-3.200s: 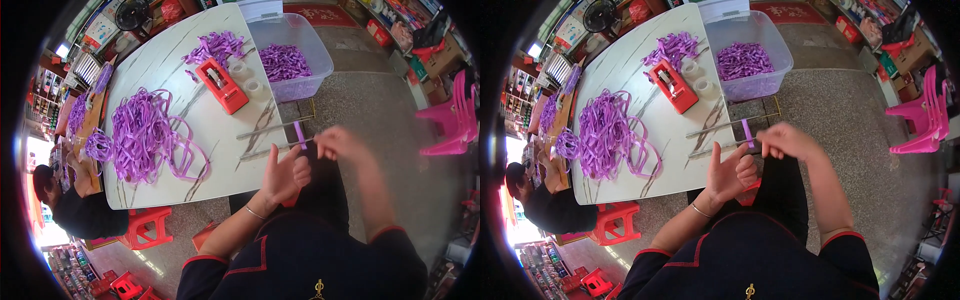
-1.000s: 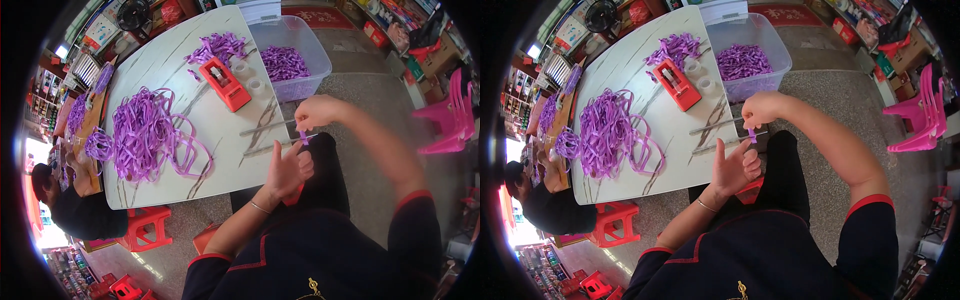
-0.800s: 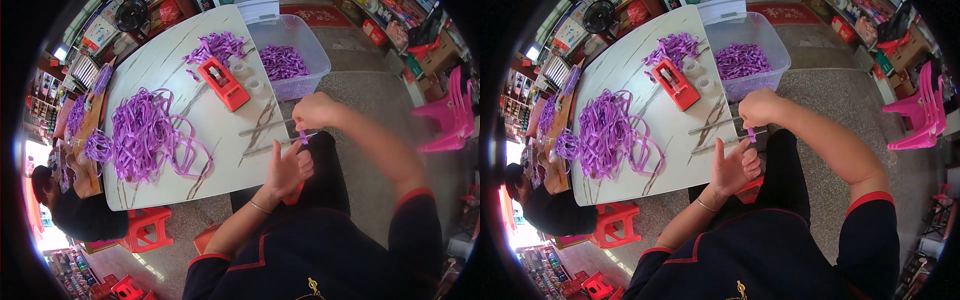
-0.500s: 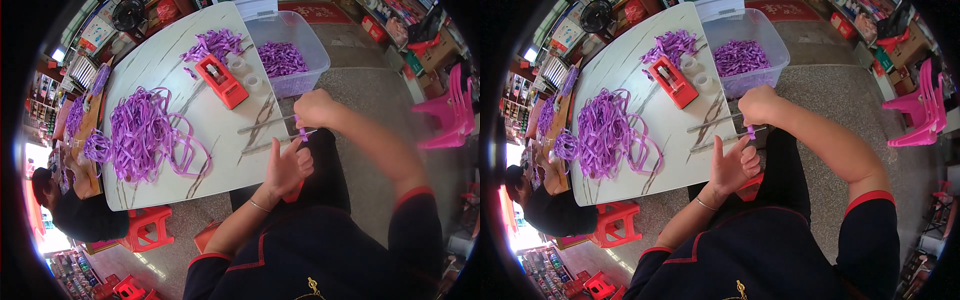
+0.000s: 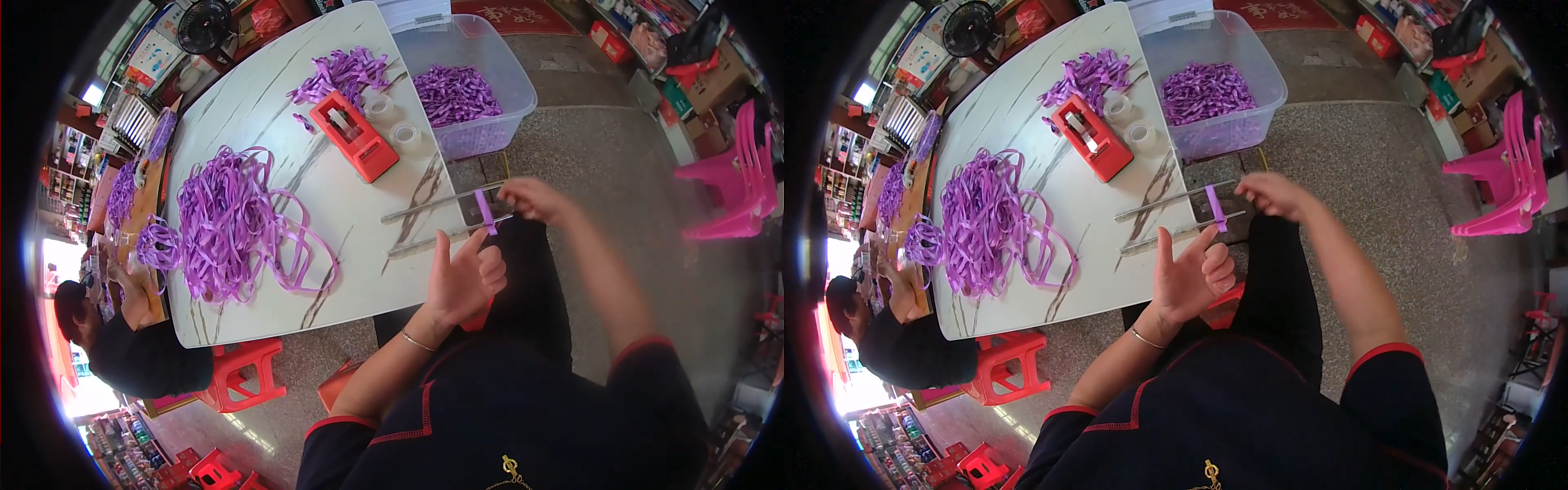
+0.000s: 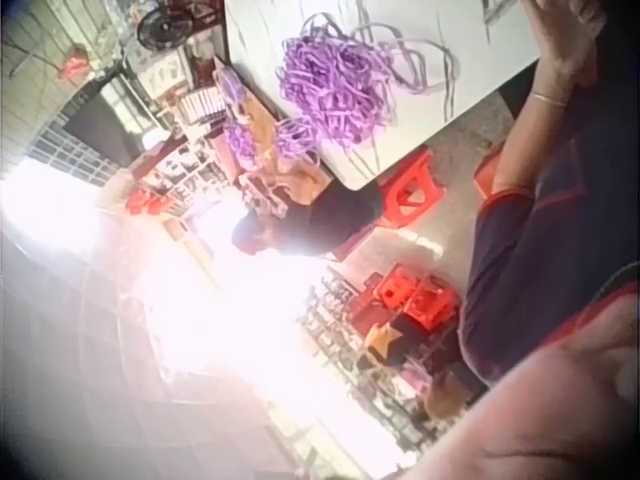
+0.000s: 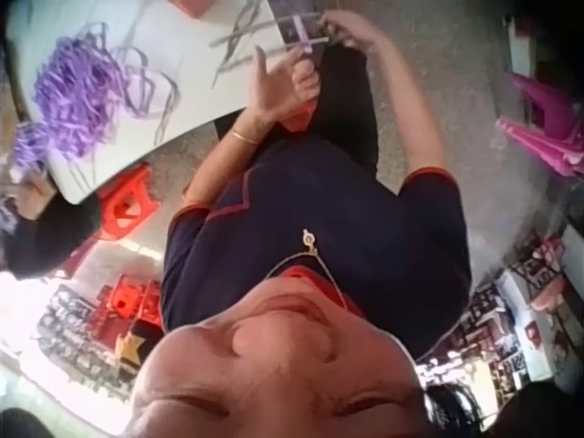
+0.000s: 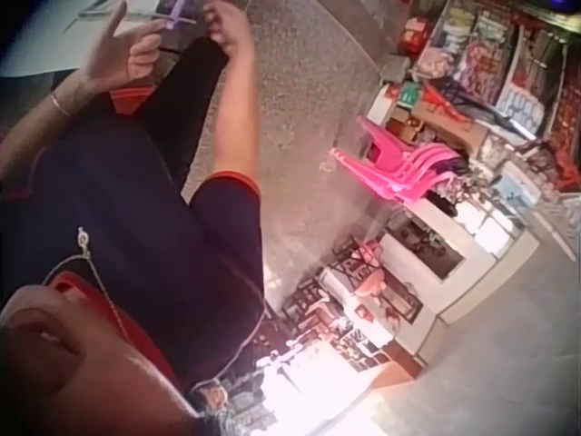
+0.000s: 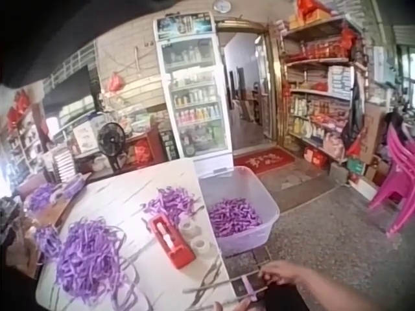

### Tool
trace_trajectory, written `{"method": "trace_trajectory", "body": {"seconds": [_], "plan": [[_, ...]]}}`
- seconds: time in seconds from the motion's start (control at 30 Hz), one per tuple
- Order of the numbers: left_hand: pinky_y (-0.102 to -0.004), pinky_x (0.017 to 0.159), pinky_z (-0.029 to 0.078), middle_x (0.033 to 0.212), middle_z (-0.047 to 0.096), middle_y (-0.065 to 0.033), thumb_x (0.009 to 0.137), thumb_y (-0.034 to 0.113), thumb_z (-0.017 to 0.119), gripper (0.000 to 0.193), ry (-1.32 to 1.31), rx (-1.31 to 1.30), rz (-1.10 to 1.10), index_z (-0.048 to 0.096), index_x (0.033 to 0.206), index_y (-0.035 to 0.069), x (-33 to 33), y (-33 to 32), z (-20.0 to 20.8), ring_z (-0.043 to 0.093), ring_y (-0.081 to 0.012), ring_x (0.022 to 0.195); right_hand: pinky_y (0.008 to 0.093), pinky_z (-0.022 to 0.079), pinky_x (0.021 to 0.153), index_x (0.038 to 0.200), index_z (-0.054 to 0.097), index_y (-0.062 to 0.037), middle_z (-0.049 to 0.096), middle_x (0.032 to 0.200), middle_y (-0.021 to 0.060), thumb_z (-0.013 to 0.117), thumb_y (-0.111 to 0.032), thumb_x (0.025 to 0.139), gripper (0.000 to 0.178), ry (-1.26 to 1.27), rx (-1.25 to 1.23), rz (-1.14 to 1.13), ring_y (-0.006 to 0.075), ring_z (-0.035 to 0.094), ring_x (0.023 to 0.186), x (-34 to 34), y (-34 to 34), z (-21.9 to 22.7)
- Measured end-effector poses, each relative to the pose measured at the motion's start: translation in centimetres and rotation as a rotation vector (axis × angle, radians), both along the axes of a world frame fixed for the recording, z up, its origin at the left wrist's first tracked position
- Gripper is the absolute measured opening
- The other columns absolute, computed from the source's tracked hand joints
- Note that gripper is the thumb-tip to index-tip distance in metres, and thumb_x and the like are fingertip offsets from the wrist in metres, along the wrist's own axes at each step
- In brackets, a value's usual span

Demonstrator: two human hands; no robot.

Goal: Assembling decorative purple bows by wrapping ribbon around a small cardboard strip.

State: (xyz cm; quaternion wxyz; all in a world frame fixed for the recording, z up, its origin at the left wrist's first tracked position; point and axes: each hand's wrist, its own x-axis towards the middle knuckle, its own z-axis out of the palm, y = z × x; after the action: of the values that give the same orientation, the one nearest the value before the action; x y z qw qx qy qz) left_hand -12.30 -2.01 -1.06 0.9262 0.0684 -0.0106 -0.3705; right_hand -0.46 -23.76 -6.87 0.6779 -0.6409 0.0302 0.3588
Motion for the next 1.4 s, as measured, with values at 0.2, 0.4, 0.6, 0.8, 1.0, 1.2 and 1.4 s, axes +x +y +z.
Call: {"method": "trace_trajectory", "body": {"seconds": [0.2,0.4,0.6,0.8,1.0,1.2,1.4], "plan": [[-0.025,0.057,0.027,0.066,0.029,0.0009,0.081,0.07,0.031,0.077,-0.005,0.073,0.009,0.033,0.127,0.008,0.0,0.3,0.4,0.029,-0.0124,0.061,0.0151,0.035,0.049,0.108,0.055,-0.0114,0.049,0.072,-0.008,0.049,-0.021,0.09,0.021,0.332,0.929,-0.161,0.0001,0.04,0.052,-4.1,7.0,-3.2],[-0.0248,0.057,0.027,0.066,0.029,0.0008,0.081,0.071,0.03,0.077,0.01,0.086,0.016,0.035,0.124,0.007,-0.1,0.3,0.6,0.029,-0.0122,0.061,0.02,0.044,0.053,0.118,0.051,-0.0119,0.057,0.078,-0.0029,0.052,-0.021,0.089,0.031,0.396,0.709,-0.34,0.0051,0.055,0.063,-3.8,9.0,-2.9],[-0.0249,0.057,0.028,0.066,0.03,0.0009,0.081,0.07,0.031,0.075,0.009,0.093,0.018,0.036,0.121,0.007,-0.1,0.4,0.5,0.03,-0.0118,0.061,0.022,0.046,0.054,0.111,0.053,-0.009,0.057,0.083,0.0009,0.053,-0.025,0.088,0.028,0.345,0.947,-0.139,0.0097,0.057,0.068,-4.0,9.1,-5.3],[-0.0245,0.058,0.028,0.065,0.03,0.0009,0.081,0.07,0.032,0.076,0.001,0.091,0.004,0.036,0.12,0.005,0.1,0.0,0.6,0.03,-0.0116,0.06,0.0202,0.045,0.053,0.107,0.054,-0.0092,0.057,0.083,0.0003,0.054,-0.025,0.088,0.024,0.258,1.011,-0.058,0.0086,0.056,0.066,-4.1,9.2,-6.2],[-0.0245,0.058,0.028,0.066,0.031,0.001,0.081,0.069,0.033,0.075,0.021,0.088,0.015,0.036,0.122,0.006,0.1,0.5,0.5,0.03,-0.0116,0.061,0.0168,0.039,0.049,0.092,0.058,-0.0083,0.053,0.073,-0.0037,0.059,-0.019,0.084,0.013,0.387,0.939,-0.132,0.0042,0.05,0.057,-4.7,8.2,-3.3],[-0.0244,0.058,0.027,0.066,0.031,0.0008,0.083,0.067,0.032,0.07,0.007,0.05,0.01,0.04,0.12,0.008,0.1,0.1,0.6,0.03,-0.0117,0.061,0.0151,0.028,0.043,0.087,0.061,-0.0097,0.053,0.069,-0.0074,0.06,-0.017,0.083,0.008,0.325,0.765,-0.182,-0.0015,0.039,0.051,-3.8,6.0,-3.3],[-0.0245,0.058,0.027,0.067,0.03,0.001,0.085,0.065,0.032,0.065,0.03,0.032,0.026,0.042,0.116,0.009,-0.2,0.1,0.4,0.029,-0.0116,0.062,0.0145,0.024,0.041,0.087,0.063,-0.0093,0.048,0.065,-0.0094,0.061,-0.019,0.083,0.011,0.255,0.359,-0.285,-0.0008,0.032,0.048,-4.3,5.4,1.8]]}}
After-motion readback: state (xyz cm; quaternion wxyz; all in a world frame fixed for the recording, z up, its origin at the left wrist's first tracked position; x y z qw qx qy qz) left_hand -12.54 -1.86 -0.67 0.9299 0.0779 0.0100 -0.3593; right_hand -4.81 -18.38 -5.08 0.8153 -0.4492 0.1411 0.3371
